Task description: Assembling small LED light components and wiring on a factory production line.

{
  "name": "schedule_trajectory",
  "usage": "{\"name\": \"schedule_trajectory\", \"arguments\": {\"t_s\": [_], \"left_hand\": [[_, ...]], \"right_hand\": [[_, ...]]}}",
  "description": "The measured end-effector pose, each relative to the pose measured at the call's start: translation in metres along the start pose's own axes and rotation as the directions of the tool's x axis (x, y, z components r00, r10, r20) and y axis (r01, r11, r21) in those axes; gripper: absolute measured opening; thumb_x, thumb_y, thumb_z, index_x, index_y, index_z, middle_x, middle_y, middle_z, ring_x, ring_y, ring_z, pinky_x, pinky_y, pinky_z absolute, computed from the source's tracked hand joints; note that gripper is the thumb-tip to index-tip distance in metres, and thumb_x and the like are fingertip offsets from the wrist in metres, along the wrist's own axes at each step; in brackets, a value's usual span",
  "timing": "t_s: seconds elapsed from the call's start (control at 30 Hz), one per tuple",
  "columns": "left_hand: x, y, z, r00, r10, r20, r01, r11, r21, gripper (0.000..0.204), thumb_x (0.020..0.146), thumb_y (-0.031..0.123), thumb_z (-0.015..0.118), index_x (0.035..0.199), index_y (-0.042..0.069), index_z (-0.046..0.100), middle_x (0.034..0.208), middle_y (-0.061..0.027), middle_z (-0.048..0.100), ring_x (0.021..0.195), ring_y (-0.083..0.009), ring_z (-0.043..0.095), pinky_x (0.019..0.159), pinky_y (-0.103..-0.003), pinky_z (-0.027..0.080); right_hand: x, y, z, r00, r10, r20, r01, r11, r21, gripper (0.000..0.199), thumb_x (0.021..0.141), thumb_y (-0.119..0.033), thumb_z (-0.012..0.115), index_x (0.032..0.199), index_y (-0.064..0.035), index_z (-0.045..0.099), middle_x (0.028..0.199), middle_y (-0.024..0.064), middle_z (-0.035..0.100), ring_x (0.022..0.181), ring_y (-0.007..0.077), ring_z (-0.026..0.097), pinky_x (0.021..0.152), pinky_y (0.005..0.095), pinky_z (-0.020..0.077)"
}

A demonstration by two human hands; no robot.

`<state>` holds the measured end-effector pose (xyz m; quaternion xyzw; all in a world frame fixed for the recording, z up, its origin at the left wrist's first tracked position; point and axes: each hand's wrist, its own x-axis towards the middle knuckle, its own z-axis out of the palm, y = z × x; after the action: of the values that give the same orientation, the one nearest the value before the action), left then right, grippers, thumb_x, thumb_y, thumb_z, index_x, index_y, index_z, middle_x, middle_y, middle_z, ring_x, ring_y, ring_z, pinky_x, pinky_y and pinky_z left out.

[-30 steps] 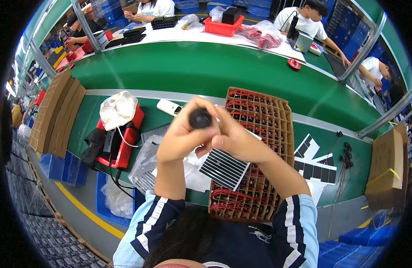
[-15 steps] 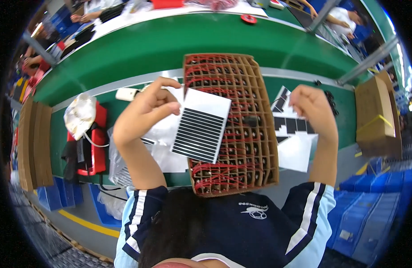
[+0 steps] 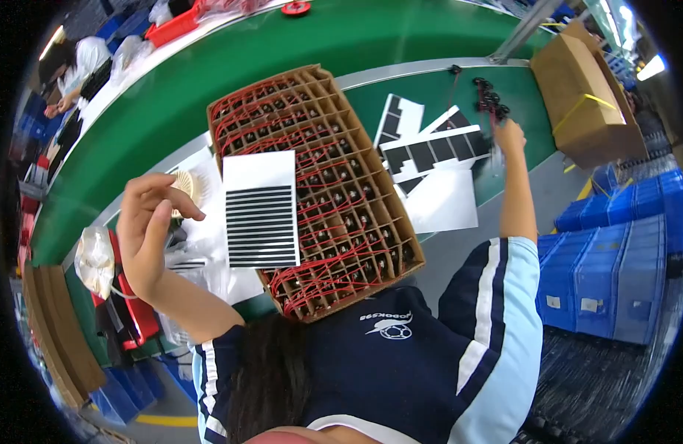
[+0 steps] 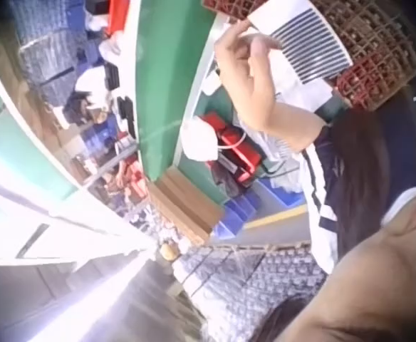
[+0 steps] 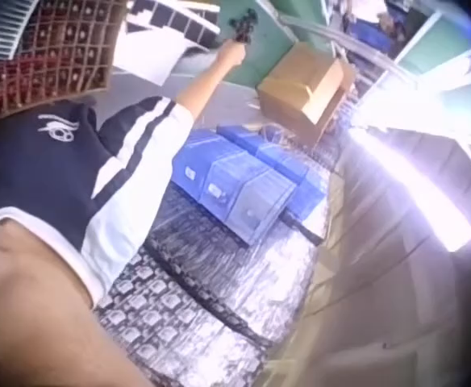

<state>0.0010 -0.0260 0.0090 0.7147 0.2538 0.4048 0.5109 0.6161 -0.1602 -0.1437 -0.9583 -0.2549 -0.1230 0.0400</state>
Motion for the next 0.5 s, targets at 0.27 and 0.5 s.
{"name": "schedule_trajectory", "arguments": {"t_s": [0.27,0.5], "left_hand": [[-0.019,0.033,0.058,0.714,0.672,0.195,-0.675,0.735,-0.065,0.01,0.071,0.005,0.055,0.072,0.011,0.063,0.064,-0.0124,0.058,0.045,-0.0168,0.05,0.04,-0.025,0.037],[-0.026,0.052,0.045,0.648,0.761,-0.029,-0.76,0.648,0.048,0.012,0.068,0.011,0.064,0.079,0.006,0.062,0.068,-0.0091,0.053,0.042,-0.012,0.034,0.035,-0.022,0.024]], "right_hand": [[-0.025,-0.059,-0.034,0.862,-0.495,-0.113,0.501,0.794,0.345,0.027,0.077,-0.017,0.058,0.099,-0.0023,0.057,0.092,0.0149,0.059,0.087,0.0284,0.057,0.075,0.0356,0.0442],[-0.133,-0.255,-0.105,0.518,-0.833,-0.196,0.757,0.34,0.558,0.018,0.08,-0.011,0.055,0.096,-0.0017,0.057,0.092,0.0118,0.058,0.083,0.0201,0.057,0.073,0.0264,0.0426]]}}
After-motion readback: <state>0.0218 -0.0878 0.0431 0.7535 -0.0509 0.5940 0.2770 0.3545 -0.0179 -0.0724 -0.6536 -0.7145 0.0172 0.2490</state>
